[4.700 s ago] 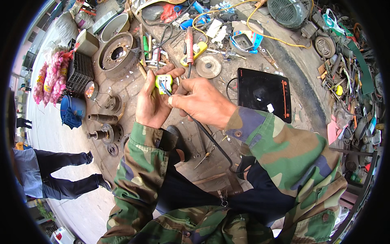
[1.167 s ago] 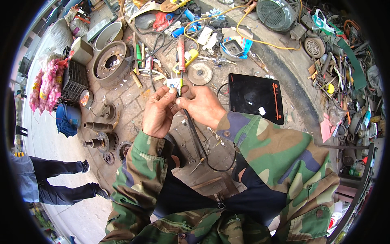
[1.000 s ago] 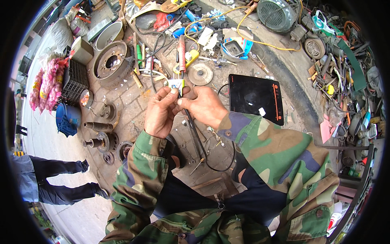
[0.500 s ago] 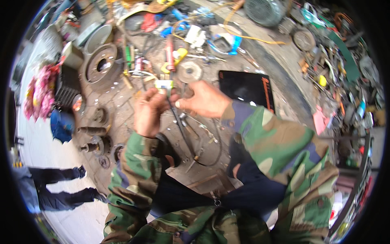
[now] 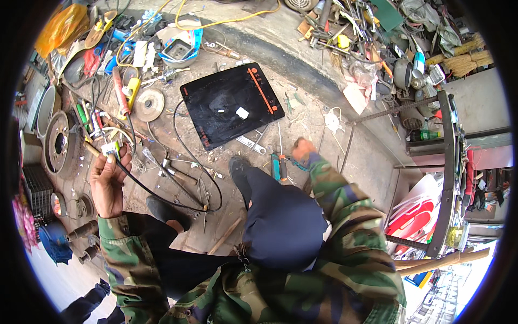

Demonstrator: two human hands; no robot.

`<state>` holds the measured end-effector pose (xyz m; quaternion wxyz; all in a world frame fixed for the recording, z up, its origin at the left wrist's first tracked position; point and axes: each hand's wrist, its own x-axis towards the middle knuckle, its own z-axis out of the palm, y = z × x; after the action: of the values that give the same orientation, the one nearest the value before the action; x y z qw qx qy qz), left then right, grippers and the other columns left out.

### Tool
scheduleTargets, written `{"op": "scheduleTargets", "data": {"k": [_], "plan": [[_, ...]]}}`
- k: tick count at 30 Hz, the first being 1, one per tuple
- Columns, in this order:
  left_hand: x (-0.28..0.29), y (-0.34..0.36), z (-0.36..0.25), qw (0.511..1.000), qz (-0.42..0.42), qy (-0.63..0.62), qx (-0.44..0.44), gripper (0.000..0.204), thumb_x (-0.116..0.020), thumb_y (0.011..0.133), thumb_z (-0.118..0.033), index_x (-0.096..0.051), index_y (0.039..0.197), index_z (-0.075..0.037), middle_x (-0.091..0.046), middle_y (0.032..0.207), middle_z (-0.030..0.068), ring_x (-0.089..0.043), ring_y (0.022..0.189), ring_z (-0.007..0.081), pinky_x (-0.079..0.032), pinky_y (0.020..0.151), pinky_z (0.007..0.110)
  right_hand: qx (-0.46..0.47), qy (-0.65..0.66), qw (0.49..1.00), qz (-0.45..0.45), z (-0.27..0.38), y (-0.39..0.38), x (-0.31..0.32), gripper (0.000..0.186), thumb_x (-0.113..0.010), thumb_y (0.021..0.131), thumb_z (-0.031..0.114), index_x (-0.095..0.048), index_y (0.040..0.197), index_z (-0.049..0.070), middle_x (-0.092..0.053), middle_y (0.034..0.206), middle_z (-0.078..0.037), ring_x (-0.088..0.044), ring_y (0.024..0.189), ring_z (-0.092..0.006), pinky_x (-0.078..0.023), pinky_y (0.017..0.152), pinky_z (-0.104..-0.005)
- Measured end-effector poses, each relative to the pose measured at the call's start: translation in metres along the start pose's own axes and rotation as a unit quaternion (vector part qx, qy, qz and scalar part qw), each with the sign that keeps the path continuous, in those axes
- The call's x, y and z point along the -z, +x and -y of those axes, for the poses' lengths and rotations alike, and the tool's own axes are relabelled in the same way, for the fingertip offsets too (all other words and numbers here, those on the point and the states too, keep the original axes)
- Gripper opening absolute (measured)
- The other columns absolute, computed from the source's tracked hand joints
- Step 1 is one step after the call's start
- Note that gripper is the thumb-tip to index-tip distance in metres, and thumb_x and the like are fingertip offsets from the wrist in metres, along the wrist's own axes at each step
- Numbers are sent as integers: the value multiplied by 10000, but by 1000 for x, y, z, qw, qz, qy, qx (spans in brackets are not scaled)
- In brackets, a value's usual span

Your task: The person sits on the floor and uses a screwdriver to open a small white plastic component, then manipulates wires and a blue connector attached to it. The person repeatedly pries and adjusts the component while handling the wires.

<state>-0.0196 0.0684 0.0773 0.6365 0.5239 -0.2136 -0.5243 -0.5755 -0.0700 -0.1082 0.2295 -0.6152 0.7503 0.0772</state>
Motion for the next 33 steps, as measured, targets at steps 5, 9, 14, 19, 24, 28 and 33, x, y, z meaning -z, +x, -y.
{"op": "scheduleTargets", "data": {"k": [5,9,14,19,24,28,33], "plan": [[-19,9,4,999,-18,42,28,323,-598,1029,-117,-584,1304,51,-698,1208,191,-720,1023,232,-591,912,354,-61,22,995,79,-11,-45,-68,582,-638,864,399,-551,1248,-30,-674,1151,-322,-648,1128,-466,-517,968,-519],[-30,19,6,997,-14,64,30,358,-595,1005,-93,-556,1324,66,-694,1206,201,-719,1023,264,-586,922,367,-104,57,989,88,-4,-47,-90,628,-628,860,429,-511,1284,-19,-678,1160,-310,-656,1124,-452,-511,974,-529],[-32,28,8,999,-19,14,35,388,-667,955,-52,-576,1305,88,-711,1174,181,-744,978,287,-616,865,354,-93,13,995,-18,-48,-34,-109,544,-698,837,411,-584,1220,43,-712,1035,-267,-705,957,-431,-550,853,-508],[-31,25,2,999,-25,-1,27,299,-644,983,-82,-613,1240,67,-723,1139,181,-748,956,264,-619,856,354,-110,129,979,-112,-61,-44,6,374,-772,836,296,-641,1069,36,-713,857,-173,-703,715,-299,-567,693,-430],[-24,20,-7,998,1,-32,49,301,-665,971,-92,-609,1232,48,-721,1144,185,-744,986,267,-614,859,355,210,313,882,-283,56,-104,189,216,-694,955,90,-627,1141,3,-692,1062,-71,-632,987,-154,-518,872,-289],[-17,15,-8,996,-7,-58,62,261,-661,971,-76,-609,1203,30,-720,1136,181,-745,986,268,-620,858,359,339,316,841,-277,190,-190,280,343,-697,948,186,-610,1224,2,-692,1106,-84,-603,878,-90,-452,736,-196],[-7,9,-10,994,-3,-76,75,261,-668,959,-47,-570,1192,17,-715,1124,194,-747,983,282,-630,852,364,516,267,795,-176,320,-263,277,338,-718,934,154,-571,1186,-17,-705,1114,-146,-668,990,-180,-516,908,-294]]}}
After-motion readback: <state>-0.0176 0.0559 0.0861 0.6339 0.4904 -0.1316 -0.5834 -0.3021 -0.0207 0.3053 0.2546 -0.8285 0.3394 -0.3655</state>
